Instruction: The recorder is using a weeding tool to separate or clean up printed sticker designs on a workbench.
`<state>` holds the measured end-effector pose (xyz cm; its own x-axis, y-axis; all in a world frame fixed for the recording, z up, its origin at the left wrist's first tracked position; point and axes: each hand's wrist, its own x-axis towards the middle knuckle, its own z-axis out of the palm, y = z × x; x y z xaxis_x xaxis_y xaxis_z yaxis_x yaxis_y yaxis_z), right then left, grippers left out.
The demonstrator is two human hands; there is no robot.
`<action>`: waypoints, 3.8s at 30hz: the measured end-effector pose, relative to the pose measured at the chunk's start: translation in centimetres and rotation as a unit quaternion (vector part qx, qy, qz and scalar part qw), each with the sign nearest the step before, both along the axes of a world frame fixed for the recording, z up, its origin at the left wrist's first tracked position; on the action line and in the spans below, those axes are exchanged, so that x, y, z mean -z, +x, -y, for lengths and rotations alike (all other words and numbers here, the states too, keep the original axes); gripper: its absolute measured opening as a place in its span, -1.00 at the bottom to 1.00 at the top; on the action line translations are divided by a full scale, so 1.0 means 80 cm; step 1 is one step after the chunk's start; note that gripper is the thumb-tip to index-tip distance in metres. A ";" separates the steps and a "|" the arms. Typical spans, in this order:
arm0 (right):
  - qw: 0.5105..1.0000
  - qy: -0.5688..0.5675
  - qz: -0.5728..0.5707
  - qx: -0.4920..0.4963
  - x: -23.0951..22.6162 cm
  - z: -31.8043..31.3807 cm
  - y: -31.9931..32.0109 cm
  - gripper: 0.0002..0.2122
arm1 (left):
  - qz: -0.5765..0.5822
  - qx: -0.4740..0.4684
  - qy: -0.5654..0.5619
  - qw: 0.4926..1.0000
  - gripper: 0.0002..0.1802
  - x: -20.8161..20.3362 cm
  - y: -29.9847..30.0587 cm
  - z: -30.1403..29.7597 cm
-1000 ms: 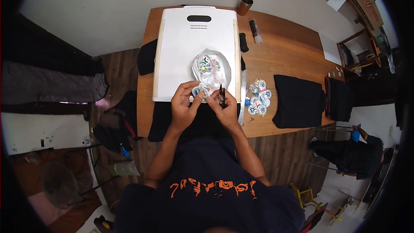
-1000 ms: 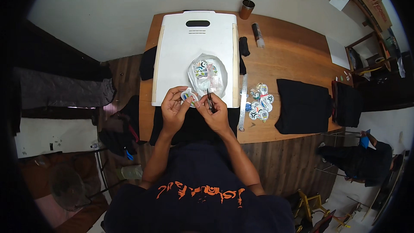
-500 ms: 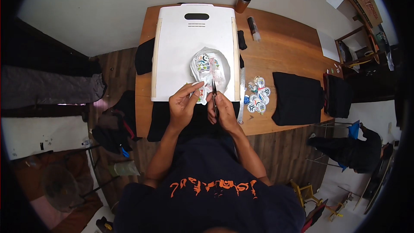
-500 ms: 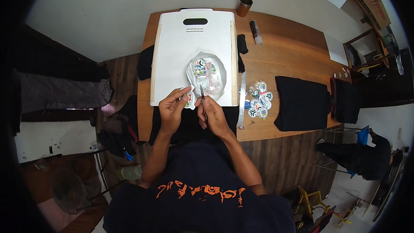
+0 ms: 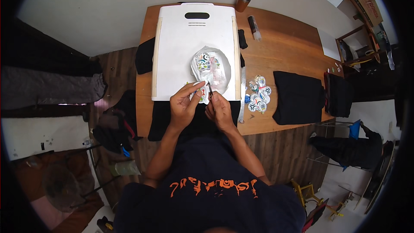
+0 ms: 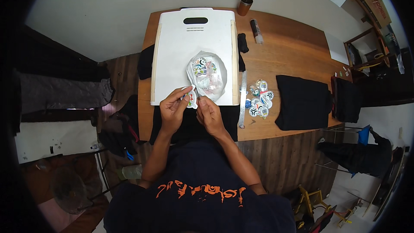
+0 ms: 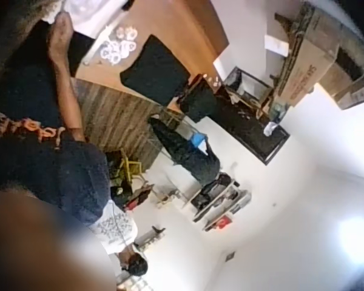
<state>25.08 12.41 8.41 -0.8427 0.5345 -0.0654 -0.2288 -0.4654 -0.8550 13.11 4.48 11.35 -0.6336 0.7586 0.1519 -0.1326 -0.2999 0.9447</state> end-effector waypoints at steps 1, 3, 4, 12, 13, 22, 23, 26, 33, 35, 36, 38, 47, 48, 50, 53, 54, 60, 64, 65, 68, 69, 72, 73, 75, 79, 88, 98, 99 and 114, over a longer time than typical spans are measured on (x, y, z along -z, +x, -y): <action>1.000 0.004 0.001 0.000 -0.001 0.000 0.000 -0.69 | -0.002 -0.001 -0.003 1.000 -0.70 0.001 0.000 0.000; 1.000 0.007 0.002 0.000 0.001 0.000 -0.001 -0.69 | -0.005 -0.001 -0.006 1.000 -0.70 0.001 0.000 0.000; 1.000 0.004 0.002 0.002 0.004 0.000 -0.001 -0.69 | -0.010 -0.005 -0.006 1.000 -0.70 0.001 0.001 -0.001; 1.000 -0.011 0.009 0.013 0.001 0.001 -0.004 -0.69 | -0.034 -0.019 -0.005 0.999 -0.69 0.002 0.002 -0.001; 1.000 -0.009 0.013 0.012 -0.001 0.001 -0.004 -0.68 | -0.031 -0.018 -0.007 0.999 -0.69 0.002 0.002 -0.001; 0.999 -0.023 0.006 0.025 0.004 0.005 -0.006 -0.69 | -0.022 -0.014 -0.008 1.000 -0.68 0.001 0.003 0.000; 0.999 -0.019 0.003 0.030 0.004 0.004 -0.006 -0.69 | -0.020 -0.014 -0.012 1.000 -0.68 0.001 0.003 0.000; 0.999 -0.023 0.006 0.030 0.000 0.003 -0.006 -0.69 | -0.023 -0.014 -0.012 1.000 -0.68 0.003 0.002 0.000; 0.997 -0.021 0.042 0.053 0.012 -0.006 -0.002 -0.71 | -0.024 -0.012 -0.026 0.999 -0.69 0.014 0.000 -0.004; 0.997 -0.010 0.060 0.045 0.010 -0.012 0.000 -0.73 | -0.020 -0.007 -0.030 0.999 -0.69 0.017 -0.001 -0.006; 0.997 -0.010 0.061 0.045 0.011 -0.012 0.001 -0.73 | -0.020 -0.007 -0.031 0.999 -0.69 0.017 0.000 -0.007; 0.997 0.015 0.064 0.043 0.014 -0.013 0.001 -0.75 | -0.006 -0.004 -0.024 1.000 -0.70 0.016 -0.001 -0.008; 0.992 0.018 0.096 0.081 0.021 -0.012 0.000 -0.77 | -0.021 -0.002 -0.032 0.999 -0.71 0.022 -0.001 -0.007; 0.992 0.018 0.096 0.081 0.020 -0.013 0.000 -0.77 | -0.021 -0.002 -0.032 0.999 -0.71 0.021 -0.001 -0.008; 0.994 0.028 0.082 0.069 0.020 -0.013 0.001 -0.77 | -0.010 -0.002 -0.034 0.999 -0.72 0.021 0.000 -0.008; 0.991 0.058 0.100 0.062 0.025 -0.013 -0.002 -0.76 | -0.021 -0.001 -0.022 1.000 -0.68 0.021 0.000 -0.009; 0.991 0.058 0.100 0.062 0.025 -0.013 -0.002 -0.76 | -0.021 -0.001 -0.023 1.000 -0.68 0.020 0.002 -0.010; 0.996 -0.027 0.059 0.054 0.015 -0.020 0.006 -0.72 | 0.028 -0.021 0.009 0.999 -0.45 0.005 0.004 -0.016; 0.987 0.111 0.044 0.108 -0.013 -0.028 -0.010 -0.73 | 0.020 0.012 -0.015 1.000 -0.38 0.010 -0.001 -0.010; 0.986 0.114 0.057 0.107 -0.011 -0.034 -0.009 -0.73 | 0.015 0.028 -0.028 0.999 -0.35 0.011 -0.002 -0.009; 0.989 0.082 0.055 0.106 -0.012 -0.046 -0.009 -0.79 | 0.014 0.054 -0.047 0.997 -0.36 0.011 -0.003 -0.008; 0.986 0.103 0.078 0.103 -0.021 -0.046 -0.013 -0.83 | 0.014 0.053 -0.046 0.997 -0.36 0.013 -0.003 -0.006; 0.980 0.144 0.099 0.099 -0.021 -0.047 -0.014 -0.85 | -0.031 0.073 -0.060 0.995 -0.37 0.019 -0.004 -0.006; 0.977 0.162 0.098 0.098 -0.016 -0.048 -0.013 -0.85 | -0.026 0.050 -0.062 0.996 -0.40 0.020 -0.003 -0.009; 0.977 0.154 0.104 0.108 -0.005 -0.049 -0.011 -0.85 | -0.020 0.026 -0.062 0.998 -0.43 0.022 -0.003 -0.013; 0.980 0.082 0.120 0.138 0.001 -0.050 0.004 -0.87 | -0.057 -0.004 -0.086 0.995 -0.52 0.018 -0.011 -0.021; 0.971 0.068 0.131 0.187 0.008 -0.057 0.020 -0.86 | -0.109 -0.035 -0.097 0.989 -0.42 0.048 -0.020 -0.042; 0.968 0.061 0.116 0.216 0.000 -0.066 0.009 -0.84 | 0.065 -0.004 -0.073 0.995 -0.54 0.030 -0.025 -0.045; 0.968 0.060 0.116 0.215 -0.002 -0.065 0.008 -0.84 | 0.057 -0.004 -0.122 0.991 -0.52 0.024 -0.026 -0.043; 0.965 0.077 0.094 0.234 -0.009 -0.041 -0.009 -0.84 | 0.029 0.003 0.015 0.999 -0.46 0.029 0.012 -0.038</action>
<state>24.40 15.66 9.15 -0.4878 0.8690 -0.0824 -0.2180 -0.2127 -0.9525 14.03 7.52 9.04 -0.6366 0.7587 0.1379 -0.1886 -0.3265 0.9262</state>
